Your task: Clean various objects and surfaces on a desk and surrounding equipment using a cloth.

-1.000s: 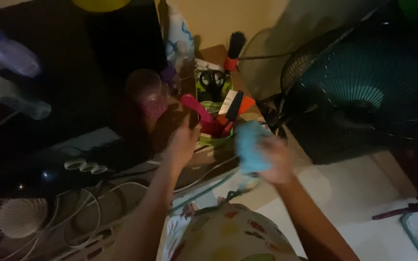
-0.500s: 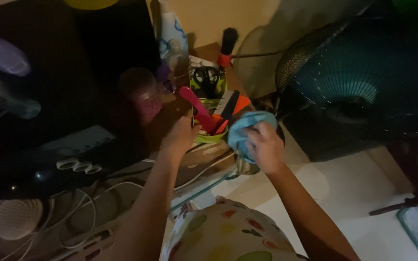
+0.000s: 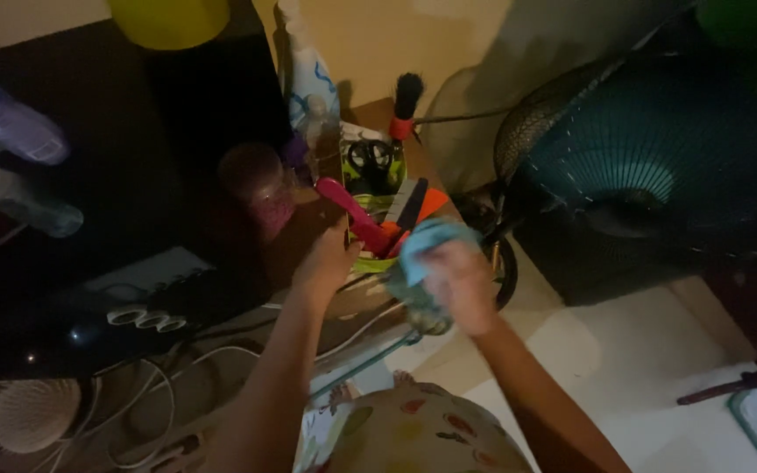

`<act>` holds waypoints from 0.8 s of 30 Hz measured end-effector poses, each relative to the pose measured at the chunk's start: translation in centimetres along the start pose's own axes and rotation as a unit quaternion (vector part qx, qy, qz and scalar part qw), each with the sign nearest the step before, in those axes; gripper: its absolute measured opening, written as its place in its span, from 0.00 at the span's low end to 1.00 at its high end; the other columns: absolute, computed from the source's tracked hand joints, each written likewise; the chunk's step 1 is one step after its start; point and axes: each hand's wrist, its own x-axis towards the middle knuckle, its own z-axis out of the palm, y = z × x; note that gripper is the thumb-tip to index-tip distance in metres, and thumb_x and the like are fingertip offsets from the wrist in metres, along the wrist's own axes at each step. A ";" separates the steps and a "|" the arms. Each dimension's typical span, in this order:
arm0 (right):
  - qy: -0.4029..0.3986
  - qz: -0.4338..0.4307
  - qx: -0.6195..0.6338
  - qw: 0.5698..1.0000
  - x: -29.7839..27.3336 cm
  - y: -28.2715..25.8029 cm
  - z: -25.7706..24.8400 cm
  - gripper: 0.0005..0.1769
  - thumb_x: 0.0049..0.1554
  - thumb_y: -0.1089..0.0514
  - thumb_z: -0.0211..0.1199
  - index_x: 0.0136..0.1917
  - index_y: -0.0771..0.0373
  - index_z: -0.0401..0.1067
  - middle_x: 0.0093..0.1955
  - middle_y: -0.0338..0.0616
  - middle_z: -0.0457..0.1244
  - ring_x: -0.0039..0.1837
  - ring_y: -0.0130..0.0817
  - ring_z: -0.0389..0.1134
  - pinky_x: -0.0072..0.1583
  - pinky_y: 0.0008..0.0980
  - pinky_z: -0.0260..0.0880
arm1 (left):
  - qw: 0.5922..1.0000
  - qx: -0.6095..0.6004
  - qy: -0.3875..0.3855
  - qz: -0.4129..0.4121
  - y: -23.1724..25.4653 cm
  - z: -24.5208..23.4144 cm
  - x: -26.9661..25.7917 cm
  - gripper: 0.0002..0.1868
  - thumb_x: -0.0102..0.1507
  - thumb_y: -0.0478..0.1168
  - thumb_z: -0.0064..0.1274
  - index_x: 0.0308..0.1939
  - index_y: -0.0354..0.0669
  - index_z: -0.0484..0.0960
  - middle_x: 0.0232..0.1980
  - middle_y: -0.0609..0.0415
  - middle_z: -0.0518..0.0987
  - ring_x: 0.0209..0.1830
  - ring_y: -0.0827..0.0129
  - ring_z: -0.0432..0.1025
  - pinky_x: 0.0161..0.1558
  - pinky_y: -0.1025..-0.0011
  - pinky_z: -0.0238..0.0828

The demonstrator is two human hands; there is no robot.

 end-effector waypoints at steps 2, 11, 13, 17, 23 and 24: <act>-0.044 0.000 0.028 0.999 0.4 0.6 1.3 0.10 0.56 0.58 0.63 0.52 0.60 0.72 0.47 0.46 0.62 0.47 0.41 0.67 0.48 0.38 0.69 | 1.000 -0.023 0.005 0.003 -1.8 1.7 1.1 0.34 0.67 0.47 0.53 0.76 0.44 0.61 0.61 0.38 0.77 0.58 0.44 0.74 0.56 0.51 0.71; 0.134 0.143 0.139 0.971 3.5 3.8 -2.3 0.16 0.59 0.63 0.59 0.61 0.64 0.73 0.56 0.47 0.64 0.56 0.41 0.66 0.57 0.39 0.68 | 1.000 -0.025 0.000 0.011 -1.0 0.9 0.9 0.35 0.67 0.46 0.52 0.77 0.42 0.60 0.66 0.37 0.75 0.63 0.43 0.71 0.62 0.53 0.68; 0.163 0.067 0.089 0.980 4.5 5.2 0.1 0.19 0.59 0.65 0.59 0.64 0.64 0.72 0.60 0.48 0.64 0.59 0.40 0.68 0.60 0.39 0.69 | 0.999 -0.033 0.004 0.016 -2.1 1.8 1.7 0.35 0.67 0.46 0.52 0.76 0.42 0.60 0.66 0.38 0.75 0.64 0.44 0.71 0.62 0.53 0.68; 0.045 0.140 0.235 0.961 6.6 12.8 7.2 0.21 0.63 0.65 0.55 0.69 0.63 0.70 0.64 0.43 0.66 0.61 0.36 0.68 0.61 0.35 0.68 | 0.998 -0.052 0.027 0.037 -4.5 3.8 3.6 0.34 0.67 0.45 0.54 0.74 0.37 0.61 0.68 0.37 0.71 0.65 0.44 0.69 0.61 0.54 0.67; 0.034 0.140 0.308 0.940 14.4 15.0 6.8 0.24 0.66 0.64 0.54 0.74 0.66 0.70 0.52 0.55 0.64 0.51 0.43 0.64 0.54 0.41 0.65 | 0.999 -0.051 0.013 0.002 -3.1 2.7 2.6 0.32 0.69 0.47 0.52 0.74 0.37 0.63 0.62 0.36 0.78 0.57 0.48 0.76 0.58 0.56 0.72; 0.063 0.173 0.422 0.887 16.0 13.7 6.4 0.25 0.68 0.63 0.53 0.77 0.67 0.68 0.52 0.55 0.63 0.48 0.42 0.62 0.52 0.41 0.64 | 0.999 -0.042 0.004 -0.013 -3.4 3.1 2.9 0.30 0.69 0.47 0.51 0.72 0.38 0.66 0.60 0.37 0.80 0.55 0.49 0.77 0.56 0.56 0.72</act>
